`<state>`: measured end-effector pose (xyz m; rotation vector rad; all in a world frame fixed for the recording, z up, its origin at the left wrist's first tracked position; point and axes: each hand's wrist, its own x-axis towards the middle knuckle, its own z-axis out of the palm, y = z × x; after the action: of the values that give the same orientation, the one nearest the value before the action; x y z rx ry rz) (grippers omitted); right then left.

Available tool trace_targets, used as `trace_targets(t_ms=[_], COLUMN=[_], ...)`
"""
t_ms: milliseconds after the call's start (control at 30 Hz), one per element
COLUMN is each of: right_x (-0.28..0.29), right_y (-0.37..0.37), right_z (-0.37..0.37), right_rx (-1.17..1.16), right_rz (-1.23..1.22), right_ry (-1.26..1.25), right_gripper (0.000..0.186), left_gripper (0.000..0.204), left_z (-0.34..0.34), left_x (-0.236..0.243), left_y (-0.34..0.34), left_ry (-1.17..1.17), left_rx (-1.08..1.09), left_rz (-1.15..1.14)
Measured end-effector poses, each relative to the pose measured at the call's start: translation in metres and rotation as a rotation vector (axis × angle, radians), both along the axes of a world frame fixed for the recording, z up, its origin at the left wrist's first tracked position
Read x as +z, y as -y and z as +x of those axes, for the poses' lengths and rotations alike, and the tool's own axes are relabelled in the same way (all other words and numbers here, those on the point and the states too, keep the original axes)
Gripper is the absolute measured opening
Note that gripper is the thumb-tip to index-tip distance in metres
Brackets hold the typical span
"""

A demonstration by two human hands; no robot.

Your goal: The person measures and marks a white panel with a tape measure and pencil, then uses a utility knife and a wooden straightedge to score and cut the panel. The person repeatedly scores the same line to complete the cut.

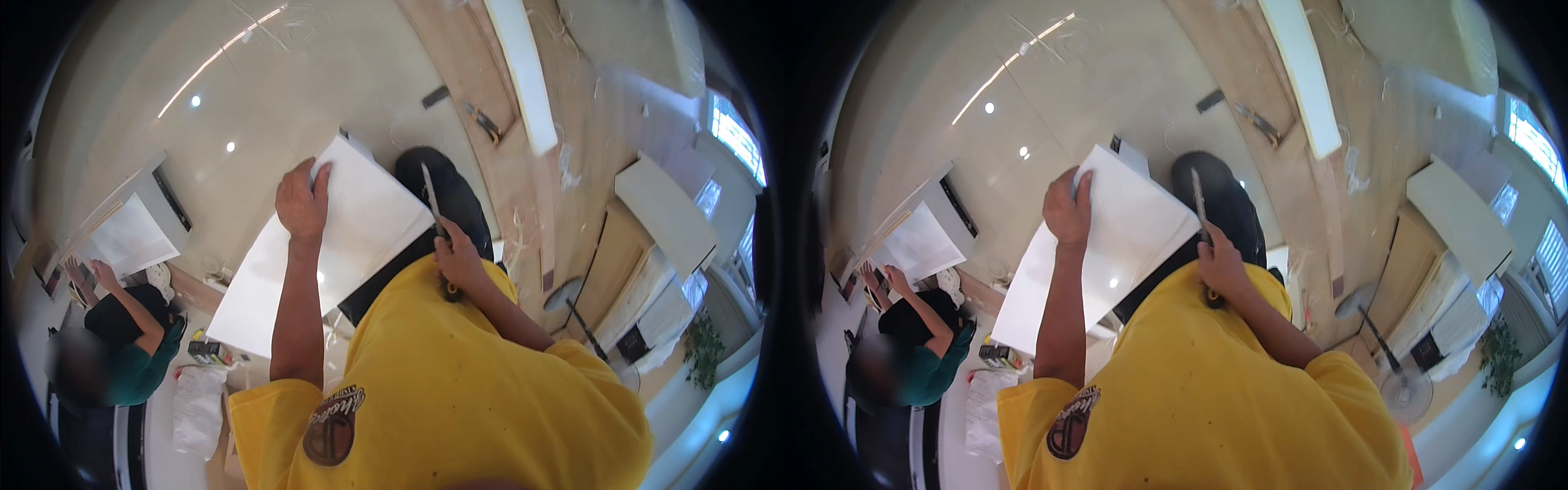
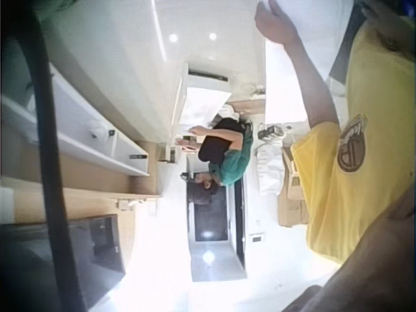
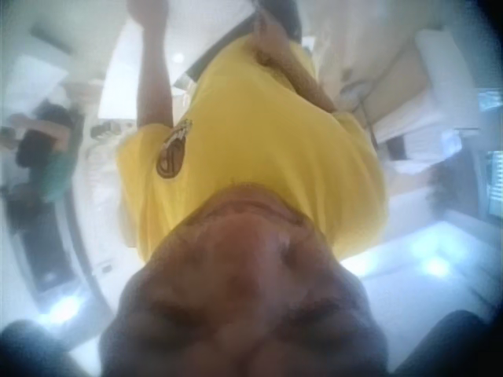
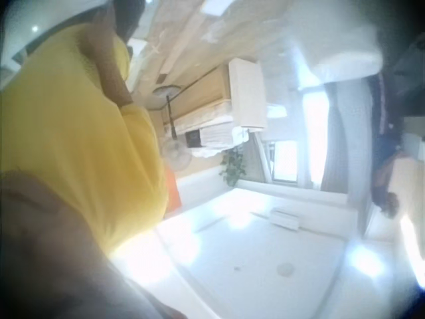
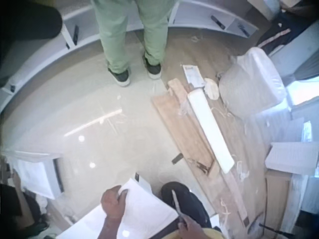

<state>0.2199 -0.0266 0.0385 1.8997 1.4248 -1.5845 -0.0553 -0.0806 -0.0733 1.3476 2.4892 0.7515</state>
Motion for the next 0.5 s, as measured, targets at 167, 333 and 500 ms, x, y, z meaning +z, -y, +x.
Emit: trace_targets(t_ms=[167,333,500], right_x=[-0.040,-0.171,-0.173], right_y=[-0.091,-0.155,-0.160], right_z=[0.039,0.122,0.054], right_rx=[0.356,0.567,0.443], right_rz=[0.347,0.871,1.083], right_ry=[0.176,0.238,-0.151], right_gripper=[0.053,0.044,0.039], left_gripper=[0.025,0.025,0.034], left_z=[-0.002,0.004,0.020], left_x=[0.003,-0.005,-0.007], left_y=[-0.005,-0.004,0.031], left_ry=[-0.018,-0.055,-0.162], left_rx=[0.045,0.051,0.121], left_rz=[-0.057,0.158,0.112])
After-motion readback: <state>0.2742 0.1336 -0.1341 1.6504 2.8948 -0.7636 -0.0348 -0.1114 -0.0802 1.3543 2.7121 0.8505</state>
